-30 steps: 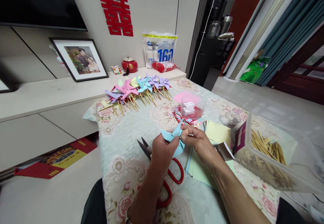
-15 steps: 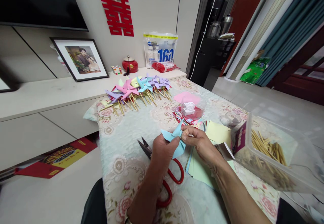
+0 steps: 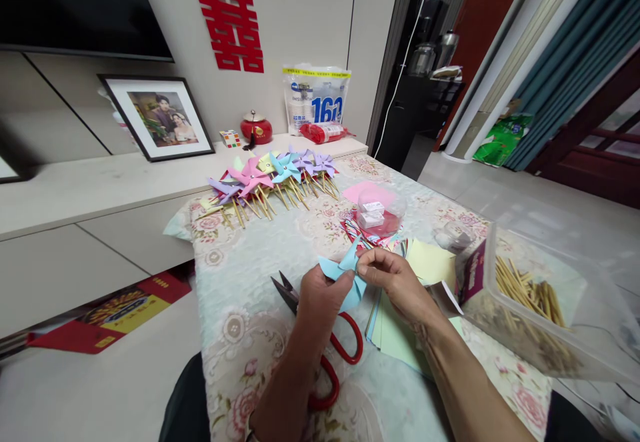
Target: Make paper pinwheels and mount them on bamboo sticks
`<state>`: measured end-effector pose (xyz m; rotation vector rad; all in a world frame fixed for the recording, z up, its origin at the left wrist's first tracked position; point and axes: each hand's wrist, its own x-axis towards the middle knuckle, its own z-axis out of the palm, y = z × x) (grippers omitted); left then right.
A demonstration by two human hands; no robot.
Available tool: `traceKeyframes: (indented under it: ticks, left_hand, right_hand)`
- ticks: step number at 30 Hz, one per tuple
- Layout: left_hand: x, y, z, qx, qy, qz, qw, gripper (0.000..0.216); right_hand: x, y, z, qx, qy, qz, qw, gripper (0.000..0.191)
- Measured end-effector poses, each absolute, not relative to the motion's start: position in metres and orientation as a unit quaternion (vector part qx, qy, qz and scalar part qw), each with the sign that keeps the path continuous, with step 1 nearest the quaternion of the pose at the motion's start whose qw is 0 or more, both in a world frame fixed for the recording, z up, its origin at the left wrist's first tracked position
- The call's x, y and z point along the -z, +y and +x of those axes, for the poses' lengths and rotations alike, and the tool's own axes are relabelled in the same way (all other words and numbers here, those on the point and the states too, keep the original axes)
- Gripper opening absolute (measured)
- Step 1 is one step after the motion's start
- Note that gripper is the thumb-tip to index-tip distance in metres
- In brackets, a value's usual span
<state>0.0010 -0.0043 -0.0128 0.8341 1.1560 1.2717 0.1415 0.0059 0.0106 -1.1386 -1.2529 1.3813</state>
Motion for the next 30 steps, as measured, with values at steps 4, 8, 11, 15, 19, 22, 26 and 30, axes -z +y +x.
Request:
traceKeyframes:
  ticks: [4,8,11,15,19,22,26,30]
  left_hand:
    - [0.015,-0.004,0.0,-0.532,0.507,0.367,0.57,0.022]
    - [0.012,-0.005,0.0,-0.533,0.514,0.359,0.569,0.02]
    - [0.006,-0.007,0.002,-0.544,0.501,0.345,0.578,0.018]
    - [0.002,-0.009,0.002,-0.543,0.487,0.34,0.594,0.022]
    - [0.008,-0.007,0.0,-0.542,0.493,0.343,0.587,0.022]
    - [0.011,-0.005,-0.001,-0.536,0.495,0.349,0.589,0.023]
    - [0.008,-0.005,-0.002,-0.537,0.506,0.35,0.577,0.022]
    - [0.001,-0.009,-0.002,-0.533,0.517,0.361,0.564,0.017]
  right_hand:
    - [-0.011,0.006,0.141,-0.573,-0.482,-0.472,0.465,0.03]
    - [-0.01,0.006,0.14,-0.588,-0.452,-0.469,0.479,0.033]
    - [-0.011,0.006,0.138,-0.607,-0.424,-0.455,0.496,0.046]
    - [-0.013,0.005,0.137,-0.642,-0.403,-0.431,0.489,0.069]
    - [-0.01,0.005,0.138,-0.628,-0.411,-0.437,0.495,0.069]
    - [-0.008,0.006,0.139,-0.623,-0.41,-0.44,0.5,0.068]
    - [-0.008,0.007,0.138,-0.625,-0.403,-0.442,0.502,0.066]
    - [-0.008,0.007,0.139,-0.625,-0.403,-0.446,0.498,0.061]
